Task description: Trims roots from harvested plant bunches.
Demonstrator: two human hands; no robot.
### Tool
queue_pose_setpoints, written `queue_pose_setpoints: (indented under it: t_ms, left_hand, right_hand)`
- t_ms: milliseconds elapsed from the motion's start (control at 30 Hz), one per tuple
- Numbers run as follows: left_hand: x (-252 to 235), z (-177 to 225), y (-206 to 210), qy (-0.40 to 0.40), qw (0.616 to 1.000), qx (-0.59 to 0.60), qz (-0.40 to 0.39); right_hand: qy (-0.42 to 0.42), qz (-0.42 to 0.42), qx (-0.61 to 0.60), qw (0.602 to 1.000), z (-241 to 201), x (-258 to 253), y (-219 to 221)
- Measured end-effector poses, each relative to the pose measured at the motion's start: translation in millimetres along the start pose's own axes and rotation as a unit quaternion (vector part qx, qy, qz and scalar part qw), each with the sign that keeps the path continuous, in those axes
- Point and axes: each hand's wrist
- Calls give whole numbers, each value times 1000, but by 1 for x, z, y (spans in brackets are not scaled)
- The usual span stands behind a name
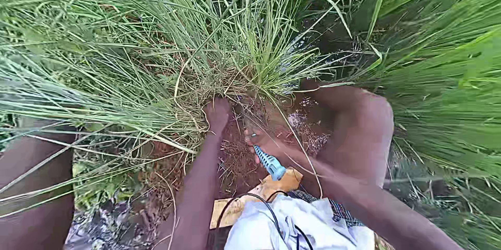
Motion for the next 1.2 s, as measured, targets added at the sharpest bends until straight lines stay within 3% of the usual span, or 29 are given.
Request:
queue_pose_setpoints:
  t_ms: [100,200,333,600,733,833,900,1000,1200]
  left_hand:
    - [2,0,2,-21,1000,-2,-14]
    - [17,17,-7,-76,995,39,-43]
    - [14,12,-10,-95,992,-10,-80]
    - [13,3,0,-69,996,2,-50]
    - [2,-19,23,4,999,-1,-36]
    - [23,2,10,16,994,-74,-74]
    - [44,14,5,20,994,-93,-51]
    - [62,24,-3,-31,993,-93,-59]
    - [63,17,4,5,997,-78,12]
  right_hand:
    - [-23,48,-47,997,16,2,39]
    - [-45,122,59,990,49,-3,81]
    - [-73,106,26,991,53,-8,107]
    - [-49,45,-38,997,61,-11,85]
    - [-46,48,-35,997,64,2,53]
    - [-36,48,-58,997,64,23,41]
    - [-31,40,-59,997,64,34,35]
    - [-25,38,-68,997,61,48,32]
    - [-22,24,-19,999,58,46,21]
Point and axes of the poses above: each hand's wrist, its own x-axis away from the middle knuckle, its own y-axis out of the palm, z = x × y, and after that the axes turned 10 degrees about x, right-handed
